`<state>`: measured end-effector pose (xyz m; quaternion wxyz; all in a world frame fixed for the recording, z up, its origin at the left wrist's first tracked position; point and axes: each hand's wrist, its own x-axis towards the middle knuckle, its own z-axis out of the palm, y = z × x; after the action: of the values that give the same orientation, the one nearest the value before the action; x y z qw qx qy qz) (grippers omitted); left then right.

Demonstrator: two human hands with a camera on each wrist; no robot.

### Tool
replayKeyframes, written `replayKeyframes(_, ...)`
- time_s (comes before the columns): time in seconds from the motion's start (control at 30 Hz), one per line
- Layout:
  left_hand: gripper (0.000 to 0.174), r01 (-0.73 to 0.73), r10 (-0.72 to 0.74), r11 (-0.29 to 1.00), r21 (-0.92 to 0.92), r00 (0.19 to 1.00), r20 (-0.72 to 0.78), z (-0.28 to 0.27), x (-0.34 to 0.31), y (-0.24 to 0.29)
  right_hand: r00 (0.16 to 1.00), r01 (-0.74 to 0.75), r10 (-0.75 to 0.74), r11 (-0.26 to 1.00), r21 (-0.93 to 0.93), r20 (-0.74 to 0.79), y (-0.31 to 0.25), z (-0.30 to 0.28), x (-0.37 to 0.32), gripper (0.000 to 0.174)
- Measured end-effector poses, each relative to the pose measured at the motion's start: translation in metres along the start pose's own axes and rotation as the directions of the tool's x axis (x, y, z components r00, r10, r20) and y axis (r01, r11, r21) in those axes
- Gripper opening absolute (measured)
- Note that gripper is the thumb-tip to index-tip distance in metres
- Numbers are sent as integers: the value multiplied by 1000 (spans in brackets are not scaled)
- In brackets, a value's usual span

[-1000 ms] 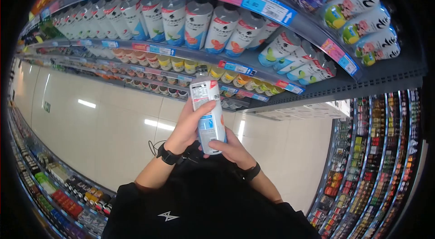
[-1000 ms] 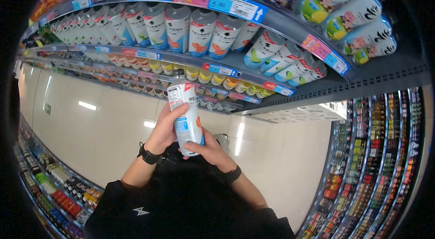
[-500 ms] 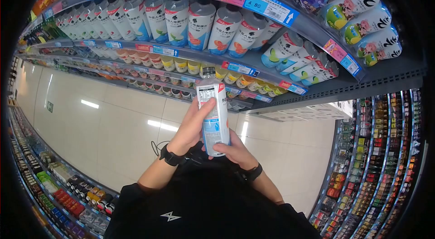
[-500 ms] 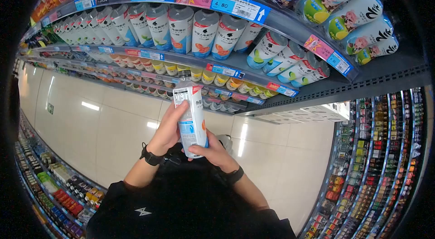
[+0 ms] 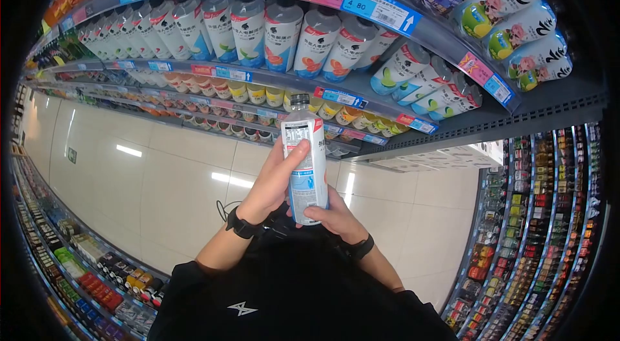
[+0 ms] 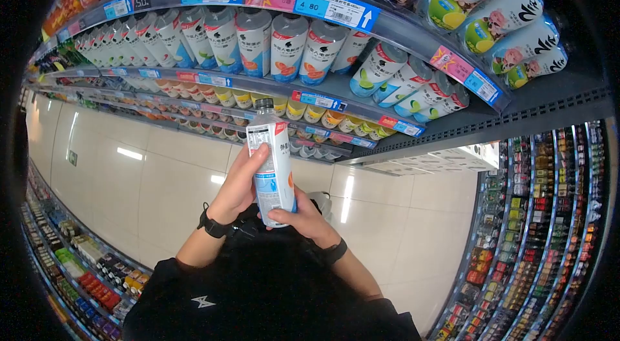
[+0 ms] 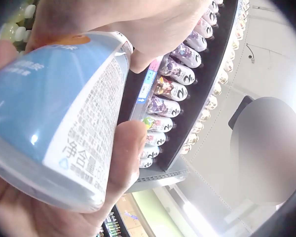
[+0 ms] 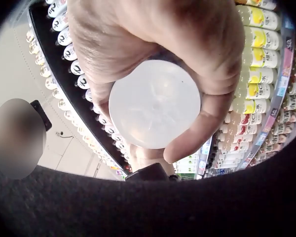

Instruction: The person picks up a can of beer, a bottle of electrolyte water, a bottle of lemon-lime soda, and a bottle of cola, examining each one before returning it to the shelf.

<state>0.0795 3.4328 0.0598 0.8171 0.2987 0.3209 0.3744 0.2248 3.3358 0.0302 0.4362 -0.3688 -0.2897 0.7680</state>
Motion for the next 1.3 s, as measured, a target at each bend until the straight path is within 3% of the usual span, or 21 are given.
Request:
replayKeyframes(0.07,62,23,-23,999,-30,1000,11,-2,0,0,1000,4,-4,1000,3,3,1,-1,1,73)
replayKeyframes(0.43,57,29,-29,999,-16,1000,0,-3,3,1,1000,11,-11,1000,12,3,3,-2,3,68)
replayKeyframes(0.5,57,8,-8,1000,-18,1000,-11,-2,6,-1,997,23,-30,993,-112,-68,2,-2,3,70)
replayKeyframes(0.53,57,-108,116,986,128,992,-54,1,7,-3,997,27,-35,993,-117,-64,1,1,4,70)
replayKeyframes(0.57,58,-209,240,938,275,967,-83,2,7,-6,973,97,-159,940,-326,-169,1,9,4,75)
replayKeyframes(0.6,58,-208,239,939,275,967,-83,1,7,-6,923,132,-298,842,-523,-245,-2,16,2,80)
replayKeyframes(0.67,58,-237,260,947,215,962,-82,0,10,-5,912,118,-323,797,-592,-252,-15,23,-2,81)
replayKeyframes(0.7,54,-158,159,987,24,975,-157,1,10,-2,908,149,-357,763,-629,-219,-17,23,-3,79)
replayKeyframes(0.77,54,-97,91,995,-39,988,-124,-17,15,-9,901,176,-390,727,-664,-188,-20,23,-6,77)
replayKeyframes(0.8,54,-35,27,995,-97,996,-82,-20,18,-9,923,195,-352,773,-604,-153,-22,22,-6,76)
replayKeyframes(0.97,63,-111,106,968,-226,994,-36,-15,8,-10,917,270,-360,876,-399,-170,-7,6,2,71)
replayKeyframes(1.0,63,-115,110,967,-226,993,-38,-14,8,-11,981,134,-155,976,-170,-120,-10,6,0,67)
replayKeyframes(1.03,64,-117,122,971,-207,992,12,-15,8,-11,999,-43,44,998,55,-20,-11,7,-1,63)
replayKeyframes(1.07,65,-121,134,975,-187,989,62,-15,7,-12,999,-46,47,998,53,-14,-12,7,-1,63)
replayKeyframes(1.13,68,-105,120,976,-189,990,70,-12,4,-9,1000,10,-8,990,-141,14,-11,9,-2,66)
replayKeyframes(1.17,69,-105,120,978,-180,990,74,-12,5,-9,1000,9,-7,990,-141,17,-9,9,-2,66)
replayKeyframes(1.23,66,-109,116,987,-121,992,49,-18,5,-13,979,124,-167,941,-314,-116,-6,10,-5,69)
replayKeyframes(1.27,66,-109,115,987,-121,992,48,-18,4,-13,979,123,-166,942,-314,-116,-7,11,-5,69)
replayKeyframes(1.3,61,-141,140,989,-50,990,-11,-15,3,-9,956,126,-237,863,-489,-173,-14,15,-5,73)
